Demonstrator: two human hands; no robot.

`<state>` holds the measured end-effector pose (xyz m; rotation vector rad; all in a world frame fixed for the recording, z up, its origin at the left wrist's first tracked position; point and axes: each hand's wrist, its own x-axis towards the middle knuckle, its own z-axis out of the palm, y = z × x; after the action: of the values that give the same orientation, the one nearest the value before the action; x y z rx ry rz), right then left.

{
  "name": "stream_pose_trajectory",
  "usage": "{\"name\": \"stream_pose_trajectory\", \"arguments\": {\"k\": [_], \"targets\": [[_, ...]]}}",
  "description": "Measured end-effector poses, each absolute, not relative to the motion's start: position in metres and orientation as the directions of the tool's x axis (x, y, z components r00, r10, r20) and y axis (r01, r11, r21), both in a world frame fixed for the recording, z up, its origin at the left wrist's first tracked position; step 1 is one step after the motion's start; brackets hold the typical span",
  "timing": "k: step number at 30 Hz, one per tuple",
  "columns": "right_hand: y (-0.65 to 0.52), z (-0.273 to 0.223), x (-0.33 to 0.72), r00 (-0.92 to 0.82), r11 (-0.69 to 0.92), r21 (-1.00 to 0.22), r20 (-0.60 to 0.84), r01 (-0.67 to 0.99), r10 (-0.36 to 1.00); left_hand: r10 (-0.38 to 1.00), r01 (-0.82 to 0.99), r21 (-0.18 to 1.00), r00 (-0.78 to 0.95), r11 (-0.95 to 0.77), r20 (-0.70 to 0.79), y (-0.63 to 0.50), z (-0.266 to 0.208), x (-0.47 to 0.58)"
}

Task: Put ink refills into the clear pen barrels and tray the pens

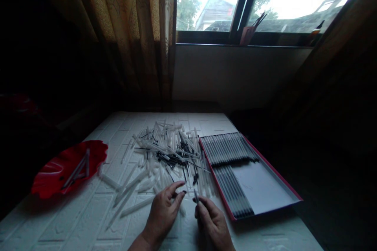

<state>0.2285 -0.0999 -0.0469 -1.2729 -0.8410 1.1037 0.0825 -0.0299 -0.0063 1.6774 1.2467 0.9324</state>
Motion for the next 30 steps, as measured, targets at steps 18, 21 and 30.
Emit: {"name": "stream_pose_trajectory", "arguments": {"k": [18, 21, 30], "targets": [[-0.098, -0.047, 0.227, 0.277, -0.05, -0.957, -0.133, -0.286, 0.952, 0.911, 0.874, 0.263, 0.377, -0.409, 0.166, 0.073, 0.023, 0.052], [-0.098, -0.049, 0.228, 0.264, -0.044, -0.955, -0.126, -0.293, 0.956, 0.89, 0.871, 0.183, 0.445, -0.456, 0.098, 0.086, 0.025, 0.066], [-0.096, -0.049, 0.228, 0.244, -0.021, -0.956, -0.096, -0.293, 0.965, 0.881, 0.845, 0.262, 0.472, -0.465, 0.042, 0.093, 0.025, 0.068]]}}
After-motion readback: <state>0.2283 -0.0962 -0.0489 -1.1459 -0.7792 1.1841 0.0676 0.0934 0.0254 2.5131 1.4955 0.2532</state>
